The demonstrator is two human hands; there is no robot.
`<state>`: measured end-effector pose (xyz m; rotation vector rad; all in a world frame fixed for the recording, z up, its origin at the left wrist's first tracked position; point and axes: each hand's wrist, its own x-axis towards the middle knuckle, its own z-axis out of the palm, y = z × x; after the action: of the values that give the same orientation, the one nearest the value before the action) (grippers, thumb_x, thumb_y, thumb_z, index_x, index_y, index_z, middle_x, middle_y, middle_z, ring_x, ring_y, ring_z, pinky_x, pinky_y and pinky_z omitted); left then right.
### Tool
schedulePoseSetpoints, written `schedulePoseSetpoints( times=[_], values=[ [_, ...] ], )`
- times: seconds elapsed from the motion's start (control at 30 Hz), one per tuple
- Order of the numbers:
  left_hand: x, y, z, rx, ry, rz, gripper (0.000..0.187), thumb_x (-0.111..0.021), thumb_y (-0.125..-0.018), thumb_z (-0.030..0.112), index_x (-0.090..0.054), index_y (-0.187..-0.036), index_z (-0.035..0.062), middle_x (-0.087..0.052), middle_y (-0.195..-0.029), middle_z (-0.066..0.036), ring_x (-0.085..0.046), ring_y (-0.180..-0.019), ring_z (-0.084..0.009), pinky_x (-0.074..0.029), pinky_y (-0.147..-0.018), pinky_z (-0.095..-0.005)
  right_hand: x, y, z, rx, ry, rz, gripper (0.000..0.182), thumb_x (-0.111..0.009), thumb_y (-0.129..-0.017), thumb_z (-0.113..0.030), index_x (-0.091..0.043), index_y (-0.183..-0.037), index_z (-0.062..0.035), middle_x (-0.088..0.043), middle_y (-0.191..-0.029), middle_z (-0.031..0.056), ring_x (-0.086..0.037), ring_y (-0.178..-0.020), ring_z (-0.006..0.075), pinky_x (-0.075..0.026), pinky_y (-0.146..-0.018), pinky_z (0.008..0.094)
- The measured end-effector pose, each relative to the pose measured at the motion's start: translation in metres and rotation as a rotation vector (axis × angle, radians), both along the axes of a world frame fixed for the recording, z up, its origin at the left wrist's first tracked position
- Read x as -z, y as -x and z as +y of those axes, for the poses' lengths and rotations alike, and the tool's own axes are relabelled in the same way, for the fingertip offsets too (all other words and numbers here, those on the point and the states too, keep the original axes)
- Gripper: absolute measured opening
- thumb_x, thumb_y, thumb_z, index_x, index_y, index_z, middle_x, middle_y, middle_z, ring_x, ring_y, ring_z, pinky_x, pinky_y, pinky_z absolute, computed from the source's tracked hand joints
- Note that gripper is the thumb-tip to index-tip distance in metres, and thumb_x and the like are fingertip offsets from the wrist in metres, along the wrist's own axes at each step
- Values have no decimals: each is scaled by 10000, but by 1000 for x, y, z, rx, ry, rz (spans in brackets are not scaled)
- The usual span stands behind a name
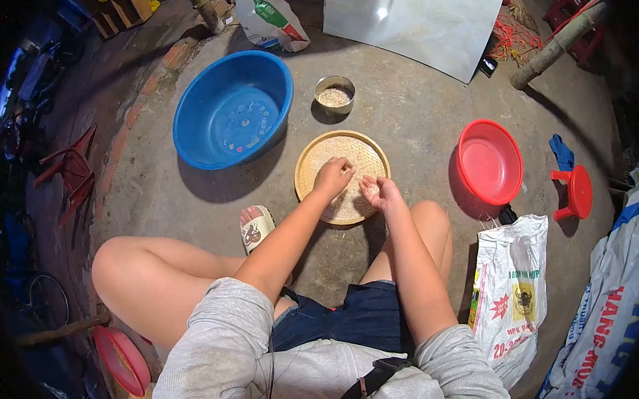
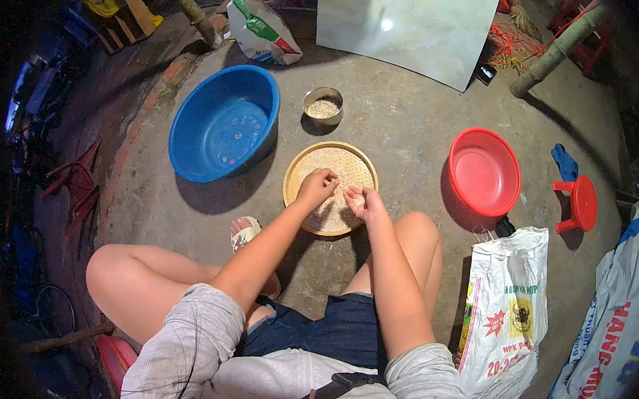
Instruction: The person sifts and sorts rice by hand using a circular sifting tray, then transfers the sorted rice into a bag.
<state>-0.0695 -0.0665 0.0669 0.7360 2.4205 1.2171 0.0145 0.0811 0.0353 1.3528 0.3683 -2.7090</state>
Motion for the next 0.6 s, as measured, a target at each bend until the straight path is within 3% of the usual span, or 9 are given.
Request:
schedulePoseSetpoints(
  times=[0.1, 0.2, 0.27, 0.33, 0.37, 0.4, 0.5, 0.53, 0.6],
  values=[
    [12, -22, -26, 49, 314, 227, 247, -647, -746, 195, -579, -947, 67, -555, -926, -142, -547, -921, -316, -459, -777, -378, 6, -3, 5, 13, -76, -33, 311, -309, -910, -155, -503, -960, 83, -551, -788, 146, -592, -768, 262, -561, -704, 366],
    [33, -38, -42, 112, 350, 268, 260, -647, -738, 185, -564, -954, 66, -537, -948, -141, -543, -920, -317, -458, -777, -377, 8, -1, 5, 18, -121, -41, 309, -316, -899, -153, -499, -964, 88, -548, -758, 139, -595, -771, 263, -564, -712, 360],
    [48, -31, -43, 109, 301, 260, 186, -640, -725, 138, -577, -873, 44, -563, -895, -148, -557, -879, -320, -460, -761, -380, 9, -1, 4, -6, -128, -51, 302, -322, -896, -139, -503, -981, 87, -554, -794, 142, -599, -777, 265, -568, -704, 353],
    [46, -18, -38, 41, 177, 51, 103, -635, -704, 88, -592, -771, 21, -595, -791, -153, -584, -784, -320, -472, -714, -376, 8, -1, 2, -33, -134, -60, 296, -327, -894, -124, -506, -999, 87, -561, -830, 145, -603, -782, 268, -572, -695, 347],
    [45, -16, -32, -95, 61, -75, 80, -654, -693, 76, -607, -706, 13, -622, -715, -139, -614, -696, -262, -483, -658, -343, 7, 0, 1, -51, -148, -60, 292, -328, -893, -121, -496, -1011, 87, -559, -845, 154, -604, -779, 276, -571, -695, 354],
    [32, -14, -24, -97, 61, -75, 80, -654, -693, 76, -607, -706, 13, -622, -715, -139, -614, -696, -262, -483, -658, -343, 5, 0, 1, -68, -162, -58, 289, -329, -892, -117, -486, -1024, 87, -558, -859, 162, -604, -776, 284, -570, -694, 362],
    [1, 0, -2, 10, -56, -294, 200, -726, -696, 142, -658, -857, 43, -654, -790, -73, -616, -749, -151, -484, -668, -275, -9, -1, -2, -122, -148, -25, 252, -342, -883, -103, -470, -993, 85, -558, -893, 184, -603, -782, 295, -565, -709, 380],
    [-1, -1, 5, 11, -57, -295, 200, -726, -696, 142, -658, -857, 43, -654, -790, -73, -616, -749, -151, -484, -668, -275, -4, -1, -1, -121, -150, -25, 252, -342, -883, -103, -470, -993, 85, -558, -893, 184, -603, -782, 295, -565, -709, 380],
    [-5, -7, 22, 63, -307, -496, 326, -717, -742, 152, -609, -1027, 40, -639, -898, -62, -592, -711, -130, -474, -631, -259, -2, -1, -1, -128, -123, 165, 274, -340, -885, -95, -454, -1033, 105, -556, -936, 202, -607, -793, 304, -563, -719, 381]
  ],
)
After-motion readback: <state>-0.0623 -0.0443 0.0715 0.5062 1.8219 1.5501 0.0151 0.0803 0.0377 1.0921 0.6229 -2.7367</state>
